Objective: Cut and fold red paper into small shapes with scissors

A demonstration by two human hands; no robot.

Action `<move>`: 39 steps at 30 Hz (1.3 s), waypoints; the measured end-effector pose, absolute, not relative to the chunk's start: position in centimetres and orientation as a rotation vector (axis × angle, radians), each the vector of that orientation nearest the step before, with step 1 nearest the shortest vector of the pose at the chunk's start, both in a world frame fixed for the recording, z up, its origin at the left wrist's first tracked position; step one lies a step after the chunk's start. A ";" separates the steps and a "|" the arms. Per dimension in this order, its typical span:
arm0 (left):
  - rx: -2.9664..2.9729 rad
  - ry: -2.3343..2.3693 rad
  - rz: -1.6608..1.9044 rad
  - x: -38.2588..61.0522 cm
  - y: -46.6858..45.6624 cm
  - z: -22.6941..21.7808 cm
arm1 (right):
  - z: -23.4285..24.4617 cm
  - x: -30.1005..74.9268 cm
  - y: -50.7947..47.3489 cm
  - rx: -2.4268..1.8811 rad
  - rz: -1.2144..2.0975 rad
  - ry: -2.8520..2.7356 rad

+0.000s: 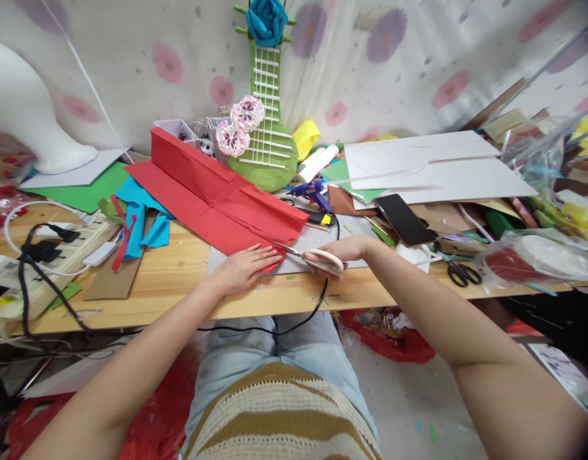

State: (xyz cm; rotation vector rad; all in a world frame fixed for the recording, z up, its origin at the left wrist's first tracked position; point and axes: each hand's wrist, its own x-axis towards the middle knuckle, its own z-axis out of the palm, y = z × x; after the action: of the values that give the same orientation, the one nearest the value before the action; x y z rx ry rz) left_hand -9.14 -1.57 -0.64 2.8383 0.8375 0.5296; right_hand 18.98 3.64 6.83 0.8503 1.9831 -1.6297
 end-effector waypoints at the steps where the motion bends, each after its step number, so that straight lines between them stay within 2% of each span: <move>1: 2.837 0.833 0.538 -9.1 -1.6 -0.6 | 6.9 18.9 3.5 0.858 -1.616 1.975; 22: 2.722 0.771 0.543 -9.1 -1.3 -1.0 | 8.1 18.5 3.4 0.922 -1.569 1.969; 30: 2.711 0.768 0.529 -9.2 -1.3 -1.2 | 7.0 19.4 3.8 0.872 -1.738 1.918; 39: 2.736 0.765 0.506 -9.2 -1.2 -1.2 | 7.3 19.2 3.5 0.929 -1.752 1.899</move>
State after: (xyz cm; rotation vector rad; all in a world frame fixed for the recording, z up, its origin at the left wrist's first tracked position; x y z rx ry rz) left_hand -9.22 -1.22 -1.16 2.7355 0.7649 0.5059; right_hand 19.20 3.47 7.27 0.9289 1.8987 -1.7525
